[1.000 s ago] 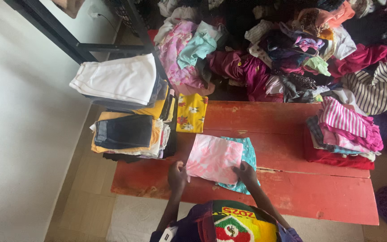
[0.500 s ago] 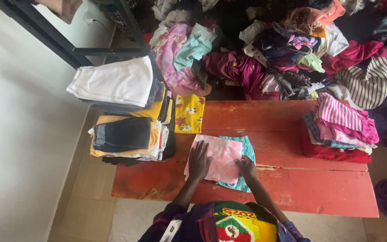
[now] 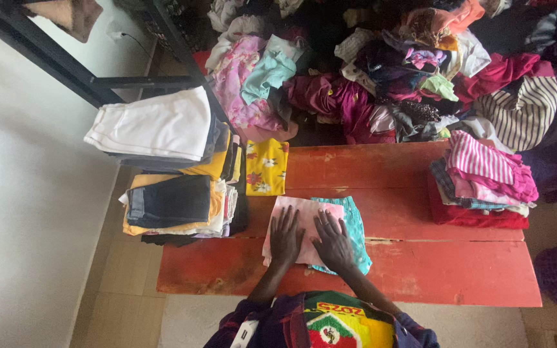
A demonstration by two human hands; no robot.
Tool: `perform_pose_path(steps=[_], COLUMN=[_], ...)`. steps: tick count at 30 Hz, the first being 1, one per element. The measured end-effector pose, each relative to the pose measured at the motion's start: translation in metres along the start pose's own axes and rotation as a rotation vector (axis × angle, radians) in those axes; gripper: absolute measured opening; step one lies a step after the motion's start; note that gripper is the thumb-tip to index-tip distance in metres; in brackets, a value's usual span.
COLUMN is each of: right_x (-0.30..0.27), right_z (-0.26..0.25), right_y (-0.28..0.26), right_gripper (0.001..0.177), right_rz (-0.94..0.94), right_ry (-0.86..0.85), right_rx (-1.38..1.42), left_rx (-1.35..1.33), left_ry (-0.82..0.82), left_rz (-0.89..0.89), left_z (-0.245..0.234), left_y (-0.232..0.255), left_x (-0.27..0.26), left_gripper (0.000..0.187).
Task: The person folds multiple pieces of clothing including a yellow shirt, a pair of blue patterned shorts, and several shirts, placing each one into a stack on a shelf.
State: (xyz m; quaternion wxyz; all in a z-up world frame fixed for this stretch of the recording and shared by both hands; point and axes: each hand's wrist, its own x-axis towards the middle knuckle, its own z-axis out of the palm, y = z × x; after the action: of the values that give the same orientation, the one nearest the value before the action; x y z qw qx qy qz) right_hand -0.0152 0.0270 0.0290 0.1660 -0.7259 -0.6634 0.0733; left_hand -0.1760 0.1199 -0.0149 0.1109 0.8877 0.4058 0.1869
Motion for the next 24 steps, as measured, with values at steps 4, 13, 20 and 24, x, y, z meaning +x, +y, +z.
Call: perform_pose_path(steps=[4, 13, 20, 24], right_x=[0.009, 0.01, 0.011, 0.006], right_z=[0.009, 0.026, 0.027, 0.033], right_y=[0.008, 0.021, 0.026, 0.045], right_gripper=[0.075, 0.074, 0.075, 0.067], right_rz=[0.048, 0.005, 0.103, 0.327], right_ry=[-0.055, 0.041, -0.001, 0.313], right_rx=[-0.04, 0.0, 0.141, 0.244], left_rx=[-0.044, -0.079, -0.142, -0.31], left_ry=[-0.006, -0.02, 0.062, 0.068], left_rz=[0.023, 0.034, 0.056, -0.088], left_z=[-0.007, -0.009, 0.0, 0.003], left_y=[0.005, 0.0, -0.005, 0.007], left_x=[-0.011, -0.014, -0.017, -0.031], left_gripper=[0.066, 0.066, 0.066, 0.052])
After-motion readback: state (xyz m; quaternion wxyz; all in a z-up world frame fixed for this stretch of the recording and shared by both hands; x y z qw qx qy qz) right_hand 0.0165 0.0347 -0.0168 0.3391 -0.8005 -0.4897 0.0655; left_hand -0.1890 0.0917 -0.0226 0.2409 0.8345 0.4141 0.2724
